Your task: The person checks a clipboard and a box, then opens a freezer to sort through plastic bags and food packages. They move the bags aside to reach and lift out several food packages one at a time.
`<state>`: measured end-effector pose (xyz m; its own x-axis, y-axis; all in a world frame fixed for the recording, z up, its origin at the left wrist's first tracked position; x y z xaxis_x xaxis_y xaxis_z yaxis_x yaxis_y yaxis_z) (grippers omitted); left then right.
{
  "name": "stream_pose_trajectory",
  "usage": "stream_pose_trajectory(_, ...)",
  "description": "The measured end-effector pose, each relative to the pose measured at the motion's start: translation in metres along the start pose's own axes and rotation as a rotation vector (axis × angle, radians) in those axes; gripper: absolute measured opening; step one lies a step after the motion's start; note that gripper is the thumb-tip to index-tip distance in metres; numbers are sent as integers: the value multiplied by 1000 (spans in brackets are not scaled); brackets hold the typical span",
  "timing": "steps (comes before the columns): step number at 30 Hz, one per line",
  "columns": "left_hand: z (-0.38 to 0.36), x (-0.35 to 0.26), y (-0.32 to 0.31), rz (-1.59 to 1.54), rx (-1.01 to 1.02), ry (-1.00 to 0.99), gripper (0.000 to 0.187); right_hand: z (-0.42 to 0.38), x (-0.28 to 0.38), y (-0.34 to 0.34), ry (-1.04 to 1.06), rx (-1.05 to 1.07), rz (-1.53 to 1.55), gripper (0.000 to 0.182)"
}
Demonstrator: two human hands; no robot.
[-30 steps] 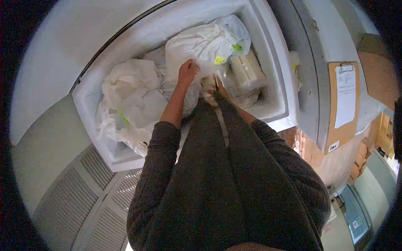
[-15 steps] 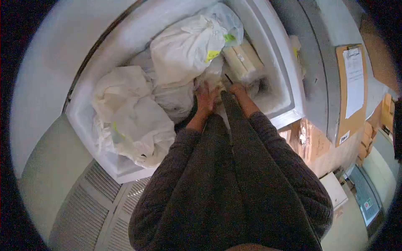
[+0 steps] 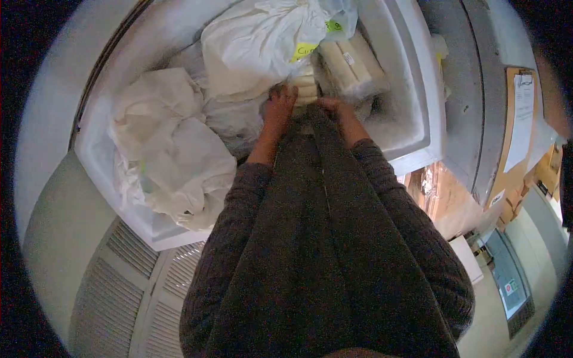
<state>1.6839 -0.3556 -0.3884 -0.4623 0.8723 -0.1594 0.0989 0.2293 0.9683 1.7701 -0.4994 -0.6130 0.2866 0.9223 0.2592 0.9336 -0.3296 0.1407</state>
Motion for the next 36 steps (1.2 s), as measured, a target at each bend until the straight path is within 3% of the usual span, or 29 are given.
stream_pose_trajectory(2, 7, 11, -24, -175, 96, 148, 47, -13, 2, -5, 40, 20, -126, 36)
stream_pose_trajectory(3, 11, 7, -1, -175, 95, 161, 47, -16, 3, -8, 70, 25, -202, 35)
stream_pose_trajectory(5, 11, -55, 86, -739, 228, -191, 30, -21, 10, -7, 151, 23, -399, 34)
stream_pose_trajectory(7, -21, -87, 145, -1531, -2, -155, 29, -26, 33, -2, 264, 18, -686, 32)
stream_pose_trajectory(9, -80, -99, 176, -1164, 241, -43, 31, -38, 56, 8, 371, 22, -986, 31)
stream_pose_trajectory(11, -150, -105, 155, -1190, 508, 33, 33, -54, 71, 15, 469, 58, -1214, 30)
stream_pose_trajectory(13, -220, -104, 130, -1660, 571, 474, 32, -75, 70, 23, 571, 88, -1388, 28)
stream_pose_trajectory(14, -258, -112, 104, -1583, 618, 566, 30, -84, 65, 26, 619, 103, -1462, 28)
stream_pose_trajectory(16, -289, -121, 85, -1501, 665, 668, 29, -89, 55, 30, 689, 118, -1584, 26)
stream_pose_trajectory(18, -286, -115, 84, -1555, 288, 1001, 25, -86, 47, 34, 693, 83, -1670, 25)
stream_pose_trajectory(19, -303, -127, 44, -1506, 79, 896, 23, -87, 51, 45, 595, -4, -1643, 26)
stream_pose_trajectory(20, -315, -133, 14, -1518, 76, 908, 23, -111, 61, 42, 591, 7, -1658, 26)
stream_pose_trajectory(22, -326, -156, -38, -1357, 352, 812, 23, -180, 104, 13, 761, 208, -1530, 28)
stream_pose_trajectory(23, -334, -166, -47, -1424, 382, 839, 30, -185, 109, 12, 751, 223, -1546, 28)
stream_pose_trajectory(26, -319, -177, -37, -1336, 336, 723, 36, -165, 95, 16, 590, 222, -1684, 32)
stream_pose_trajectory(29, -313, -186, -36, -1399, 260, 812, 36, -146, 101, 6, 684, 136, -1719, 38)
stream_pose_trajectory(32, -320, -191, -38, -1430, 197, 892, 35, -163, 127, -4, 632, 95, -1356, 42)
stream_pose_trajectory(34, -342, -195, -60, -1280, 502, 1015, 34, -151, 127, -12, 770, 109, -1486, 42)
stream_pose_trajectory(36, -332, -179, -41, -1152, 381, 1046, 32, -150, 132, -15, 730, 101, -1515, 42)
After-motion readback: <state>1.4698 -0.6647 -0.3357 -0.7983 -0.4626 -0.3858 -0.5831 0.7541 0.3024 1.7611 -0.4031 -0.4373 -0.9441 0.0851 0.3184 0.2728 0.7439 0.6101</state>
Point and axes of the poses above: each hand's wrist, its own z-axis towards the middle knuckle, its own y-axis out of the back of the hand, x = y × z, the point moved 8 cm from there along z, towards the middle knuckle, and after that the axes turned 4 degrees about -x, right-handed, at the moved point
